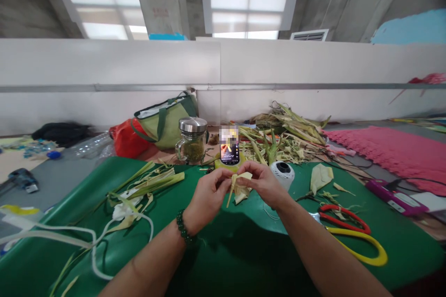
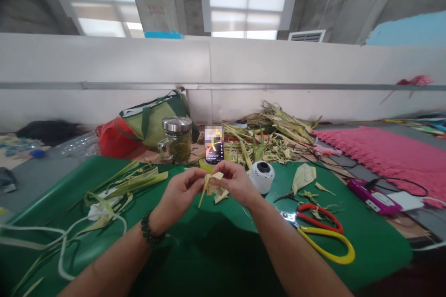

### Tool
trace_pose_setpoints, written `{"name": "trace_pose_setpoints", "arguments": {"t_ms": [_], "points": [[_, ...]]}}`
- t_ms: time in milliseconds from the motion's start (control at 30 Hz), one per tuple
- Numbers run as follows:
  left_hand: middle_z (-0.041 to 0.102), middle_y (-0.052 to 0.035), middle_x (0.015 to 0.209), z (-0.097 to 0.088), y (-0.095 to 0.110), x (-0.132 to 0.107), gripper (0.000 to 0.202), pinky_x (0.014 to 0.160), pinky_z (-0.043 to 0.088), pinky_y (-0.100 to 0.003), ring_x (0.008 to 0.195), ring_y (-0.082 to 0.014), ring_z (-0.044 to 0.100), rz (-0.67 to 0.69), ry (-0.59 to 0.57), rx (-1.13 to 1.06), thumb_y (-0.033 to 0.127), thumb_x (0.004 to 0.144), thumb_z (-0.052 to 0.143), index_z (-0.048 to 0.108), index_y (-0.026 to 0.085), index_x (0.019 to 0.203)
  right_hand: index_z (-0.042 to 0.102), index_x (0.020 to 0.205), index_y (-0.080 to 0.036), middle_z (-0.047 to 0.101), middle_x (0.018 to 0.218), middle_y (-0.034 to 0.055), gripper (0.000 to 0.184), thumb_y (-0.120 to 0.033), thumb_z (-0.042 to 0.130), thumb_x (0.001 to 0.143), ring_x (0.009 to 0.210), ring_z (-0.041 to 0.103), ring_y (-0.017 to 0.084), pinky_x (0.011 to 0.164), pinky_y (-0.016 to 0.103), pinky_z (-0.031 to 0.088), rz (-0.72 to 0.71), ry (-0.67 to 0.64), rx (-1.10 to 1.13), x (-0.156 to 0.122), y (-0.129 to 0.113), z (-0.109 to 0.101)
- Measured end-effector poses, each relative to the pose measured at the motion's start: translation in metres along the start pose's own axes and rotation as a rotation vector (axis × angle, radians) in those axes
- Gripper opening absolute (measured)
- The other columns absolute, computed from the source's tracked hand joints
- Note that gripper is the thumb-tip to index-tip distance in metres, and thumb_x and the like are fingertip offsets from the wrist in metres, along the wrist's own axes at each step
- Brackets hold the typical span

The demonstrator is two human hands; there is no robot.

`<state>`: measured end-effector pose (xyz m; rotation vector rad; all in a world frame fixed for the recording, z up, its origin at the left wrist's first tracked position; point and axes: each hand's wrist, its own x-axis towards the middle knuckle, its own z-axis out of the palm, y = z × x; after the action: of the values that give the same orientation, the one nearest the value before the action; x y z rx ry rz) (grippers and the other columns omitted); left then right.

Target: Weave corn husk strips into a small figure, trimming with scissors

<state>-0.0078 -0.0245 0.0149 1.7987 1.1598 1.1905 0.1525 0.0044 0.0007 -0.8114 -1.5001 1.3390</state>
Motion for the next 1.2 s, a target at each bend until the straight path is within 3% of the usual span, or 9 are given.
{"name": "trace_pose_setpoints", "arguments": {"t_ms": [133,300,500,733,933,1100,1200], "points": [[0.068,-0.0034,0.071,-0.003,0.001,0.001,0.013,0.06,0.044,-0.023,0.064,-0.0155,0.058,-0.052,-0.088,-0.057,0.021,0.073,0.057,0.068,0.015,0.072,0.056,0.074,-0.019,0.054,0.067,-0.0037,0.033,-0.035,0.079,0.057,0.058,0.048,0.01,0.053,0.022,0.04,-0.022,0.0,-0.035,0.0,-0.001,0.002],[0.063,-0.0016,0.063,-0.002,-0.002,0.002,0.017,0.057,0.04,-0.023,0.06,-0.014,0.053,-0.028,-0.018,0.066,0.024,0.076,0.053,0.064,0.015,0.067,0.057,0.075,-0.018,0.054,0.067,-0.0023,0.026,-0.037,0.072,0.065,0.057,0.048,0.01,0.05,0.022,0.039,-0.114,0.016,-0.103,-0.001,0.004,0.007],[0.055,0.0016,0.058,0.001,-0.007,0.001,0.019,0.053,0.036,-0.023,0.054,-0.013,0.049,0.037,0.069,0.162,0.026,0.082,0.045,0.049,0.019,0.065,0.051,0.069,-0.019,0.051,0.06,-0.0041,0.03,-0.042,0.069,0.069,0.053,0.047,0.01,0.05,0.022,0.039,-0.129,0.089,-0.105,0.0,0.006,0.007],[0.054,0.0021,0.061,0.003,-0.01,-0.001,0.02,0.056,0.046,-0.025,0.056,-0.0142,0.055,-0.036,0.082,-0.036,0.034,0.085,0.047,0.043,0.021,0.07,0.047,0.072,-0.02,0.052,0.061,-0.0043,0.035,-0.049,0.068,0.069,0.056,0.051,0.011,0.055,0.024,0.044,-0.106,0.184,0.001,0.002,0.006,0.006],[0.053,0.0019,0.072,0.003,-0.006,0.001,0.022,0.056,0.05,-0.028,0.057,-0.0136,0.058,-0.154,-0.037,-0.263,0.041,0.081,0.049,0.043,0.02,0.076,0.047,0.069,-0.02,0.046,0.059,-0.0041,0.029,-0.043,0.064,0.075,0.053,0.043,0.01,0.049,0.022,0.037,-0.204,0.241,-0.184,-0.001,0.006,0.009],[0.052,0.0009,0.065,0.005,-0.006,0.001,0.019,0.059,0.045,-0.025,0.062,-0.0138,0.053,-0.018,-0.029,-0.068,0.033,0.08,0.05,0.048,0.018,0.069,0.051,0.082,-0.02,0.046,0.065,-0.0036,0.022,-0.042,0.053,0.084,0.053,0.043,0.01,0.047,0.021,0.035,-0.209,0.147,-0.204,-0.006,0.007,0.014],[0.054,0.0006,0.064,0.006,-0.004,-0.001,0.016,0.057,0.043,-0.024,0.061,-0.0134,0.052,0.026,-0.045,0.014,0.029,0.081,0.047,0.049,0.018,0.07,0.052,0.072,-0.018,0.047,0.066,-0.0025,0.023,-0.039,0.056,0.082,0.056,0.042,0.01,0.05,0.022,0.035,-0.277,0.116,-0.275,-0.005,0.008,0.015]]}}
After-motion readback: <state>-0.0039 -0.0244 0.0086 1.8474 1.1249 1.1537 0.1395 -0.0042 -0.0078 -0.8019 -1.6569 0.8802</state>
